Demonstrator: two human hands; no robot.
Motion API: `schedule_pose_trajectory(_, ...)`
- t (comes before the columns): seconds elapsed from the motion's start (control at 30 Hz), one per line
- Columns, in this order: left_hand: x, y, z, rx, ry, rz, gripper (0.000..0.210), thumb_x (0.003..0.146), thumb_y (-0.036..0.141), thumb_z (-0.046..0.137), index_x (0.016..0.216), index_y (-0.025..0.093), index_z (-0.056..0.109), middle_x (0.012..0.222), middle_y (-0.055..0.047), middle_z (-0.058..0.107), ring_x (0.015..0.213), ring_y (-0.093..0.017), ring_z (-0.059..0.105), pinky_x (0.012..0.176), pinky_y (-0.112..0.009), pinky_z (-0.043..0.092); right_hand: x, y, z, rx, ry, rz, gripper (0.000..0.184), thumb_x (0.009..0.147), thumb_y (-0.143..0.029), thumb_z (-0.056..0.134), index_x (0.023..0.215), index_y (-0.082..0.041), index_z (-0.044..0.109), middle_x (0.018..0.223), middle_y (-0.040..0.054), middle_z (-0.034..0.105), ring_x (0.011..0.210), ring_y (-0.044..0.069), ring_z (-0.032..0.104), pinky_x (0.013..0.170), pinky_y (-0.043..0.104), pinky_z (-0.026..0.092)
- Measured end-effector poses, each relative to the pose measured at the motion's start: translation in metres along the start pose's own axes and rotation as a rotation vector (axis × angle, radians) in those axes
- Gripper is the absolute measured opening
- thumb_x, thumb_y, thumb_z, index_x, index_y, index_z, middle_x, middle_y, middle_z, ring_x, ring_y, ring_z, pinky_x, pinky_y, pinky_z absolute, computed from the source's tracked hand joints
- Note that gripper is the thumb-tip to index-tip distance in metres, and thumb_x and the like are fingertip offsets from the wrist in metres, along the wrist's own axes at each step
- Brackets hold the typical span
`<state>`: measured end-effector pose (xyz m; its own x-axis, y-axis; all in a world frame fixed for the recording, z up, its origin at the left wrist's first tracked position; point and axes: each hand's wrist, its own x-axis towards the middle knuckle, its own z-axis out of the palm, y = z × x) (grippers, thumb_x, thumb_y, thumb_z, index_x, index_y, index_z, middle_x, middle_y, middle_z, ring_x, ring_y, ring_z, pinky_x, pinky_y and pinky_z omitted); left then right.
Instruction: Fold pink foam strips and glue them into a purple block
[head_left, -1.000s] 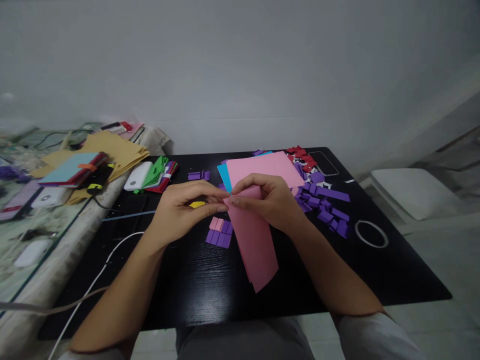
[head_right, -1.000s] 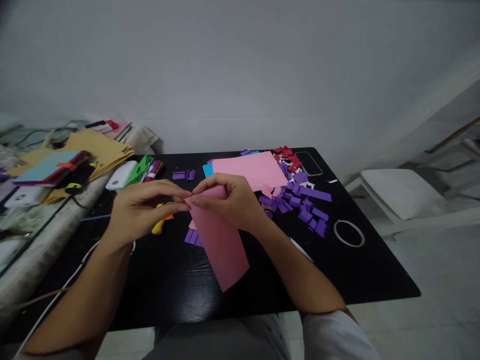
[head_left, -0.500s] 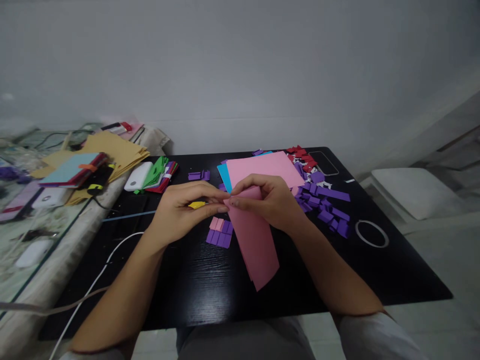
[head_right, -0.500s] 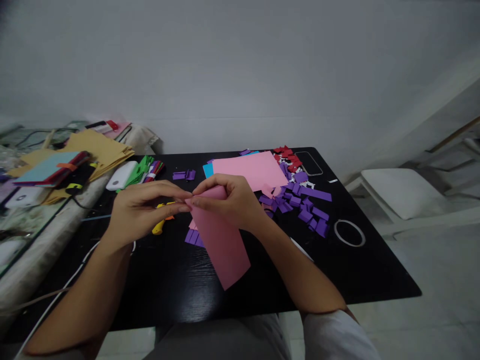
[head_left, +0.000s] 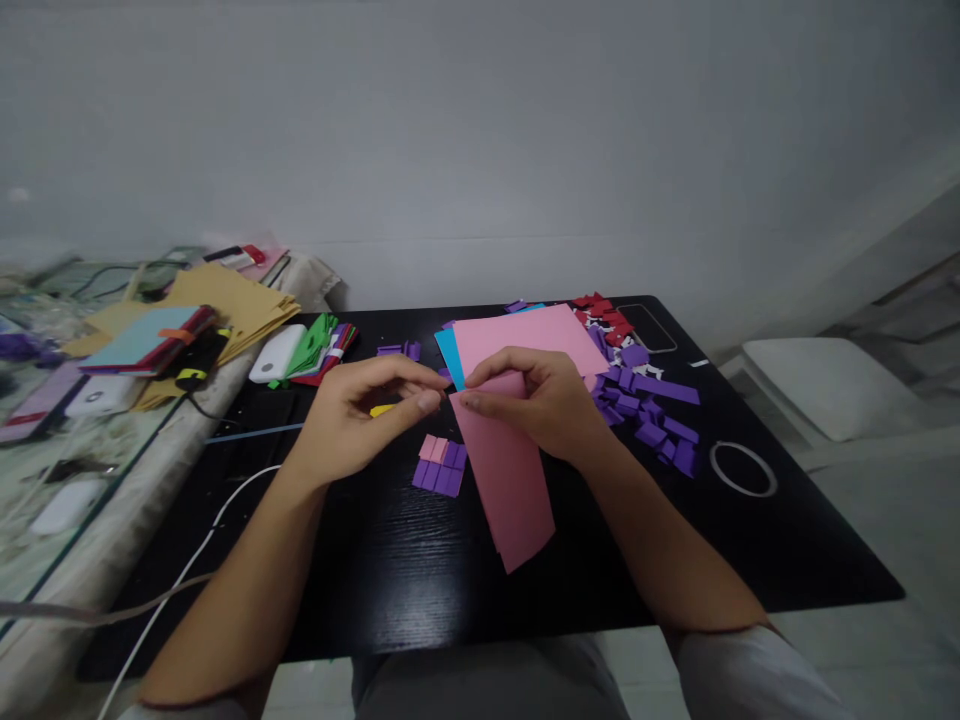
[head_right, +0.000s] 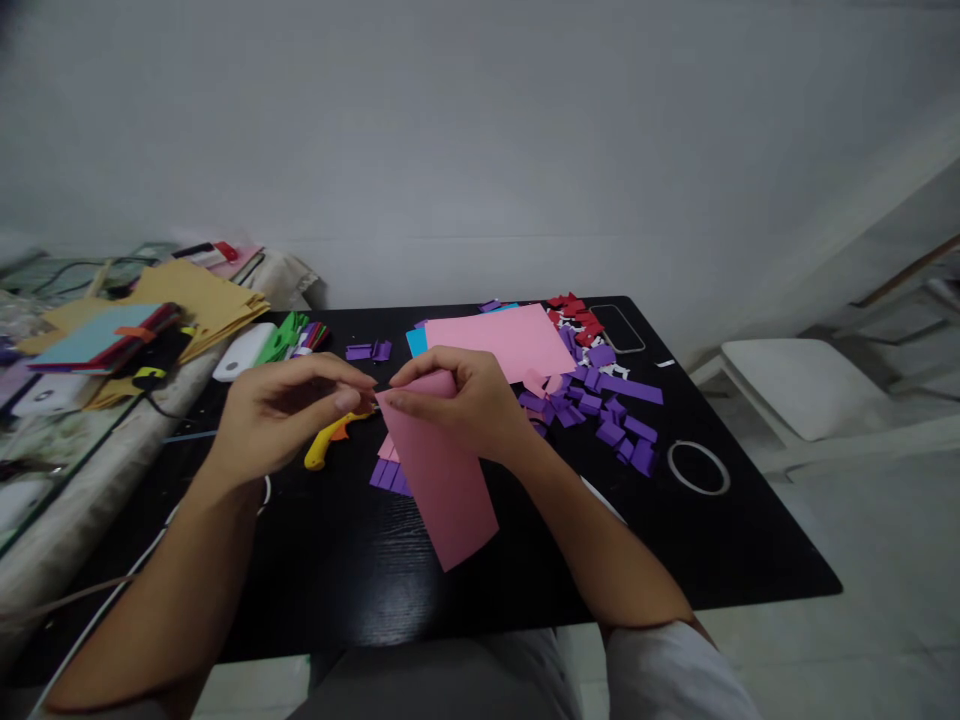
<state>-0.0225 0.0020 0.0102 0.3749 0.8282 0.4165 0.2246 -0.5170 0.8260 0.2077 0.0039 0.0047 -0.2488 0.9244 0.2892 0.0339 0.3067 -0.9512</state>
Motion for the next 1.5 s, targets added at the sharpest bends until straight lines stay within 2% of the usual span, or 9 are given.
schedule_pose_trajectory(0.2,0.002,0.002,0.009,0.080,-0.054,-0.039,0.017,0.097,0.031,0.070,0.086,0.018,0.072,0.070,0.001,0.066,0.060,-0.010,0.056,0.055,-0.022,0.044,0.000,0.002,0.005,-0.004,-0.013,-0.041,0.018,0.077,-0.035,0.091,0.083,-0.022,0.080,0.086,0.0021,0.080,0.083,0.018,0.073,0.080,0.032,0.059)
schedule_pose_trajectory(0.5,0.001,-0.002,0.004,0.128,0.058,0.024,0.016,0.098,0.028,0.069,0.085,0.018,0.069,0.073,0.002,0.066,0.066,-0.011,0.059,0.064,-0.024,0.047,0.006,0.000,-0.014,0.178,0.104,0.135,0.034,0.067,-0.039,0.096,0.088,-0.019,0.080,0.079,0.0017,0.079,0.073,0.015,0.072,0.071,0.028,0.059)
schedule_pose_trajectory(0.63,0.001,-0.002,0.005,0.168,0.082,0.062,0.015,0.098,0.027,0.070,0.086,0.018,0.070,0.074,0.001,0.067,0.067,-0.011,0.059,0.064,-0.024,0.047,0.006,-0.002,-0.016,0.164,0.135,0.152,0.034,0.065,-0.040,0.098,0.085,-0.018,0.081,0.075,0.0024,0.079,0.071,0.016,0.072,0.070,0.030,0.060)
schedule_pose_trajectory(0.73,0.002,-0.003,0.006,0.181,0.092,0.067,0.015,0.098,0.027,0.070,0.086,0.018,0.070,0.074,0.001,0.066,0.067,-0.011,0.059,0.064,-0.024,0.046,0.005,-0.001,-0.014,0.142,0.149,0.145,0.037,0.068,-0.040,0.096,0.094,-0.018,0.082,0.072,0.0010,0.077,0.070,0.016,0.071,0.070,0.030,0.059)
schedule_pose_trajectory(0.83,0.002,-0.004,0.006,0.158,0.105,0.054,0.015,0.098,0.028,0.070,0.086,0.018,0.069,0.074,0.001,0.065,0.067,-0.011,0.058,0.062,-0.024,0.045,0.006,0.001,-0.014,0.143,0.107,0.164,0.040,0.072,-0.041,0.093,0.103,-0.018,0.081,0.078,0.0017,0.079,0.074,0.015,0.071,0.073,0.030,0.059)
schedule_pose_trajectory(0.93,0.002,-0.005,0.006,0.110,0.122,0.037,0.016,0.098,0.028,0.070,0.085,0.018,0.069,0.072,0.001,0.063,0.065,-0.010,0.056,0.060,-0.023,0.045,0.008,0.003,-0.015,0.144,0.019,0.181,0.034,0.076,-0.044,0.089,0.095,-0.018,0.081,0.087,0.0034,0.080,0.079,0.015,0.071,0.074,0.029,0.057)
schedule_pose_trajectory(1.13,0.002,-0.006,0.000,0.095,0.140,-0.023,0.018,0.097,0.030,0.070,0.084,0.018,0.069,0.070,0.002,0.062,0.062,-0.010,0.056,0.057,-0.022,0.044,0.008,0.010,-0.018,0.080,0.016,0.146,0.026,0.079,-0.041,0.086,0.084,-0.017,0.079,0.075,0.0009,0.074,0.069,0.014,0.065,0.066,0.028,0.052)
schedule_pose_trajectory(1.27,0.003,-0.006,-0.006,0.191,0.076,-0.044,0.018,0.095,0.029,0.069,0.081,0.018,0.068,0.072,0.001,0.066,0.065,-0.011,0.060,0.059,-0.023,0.046,0.008,0.012,-0.015,-0.003,0.012,0.073,0.021,0.082,-0.038,0.082,0.081,-0.017,0.078,0.076,0.0011,0.075,0.068,0.013,0.065,0.064,0.027,0.050)
schedule_pose_trajectory(1.5,0.005,-0.005,0.010,0.220,0.063,0.006,0.017,0.097,0.035,0.071,0.104,0.021,0.076,0.092,-0.003,0.075,0.083,-0.015,0.068,0.075,-0.027,0.052,0.003,0.014,0.003,-0.083,-0.109,0.067,0.018,0.087,-0.036,0.079,0.086,-0.018,0.081,0.081,0.0021,0.081,0.075,0.015,0.072,0.071,0.027,0.053)
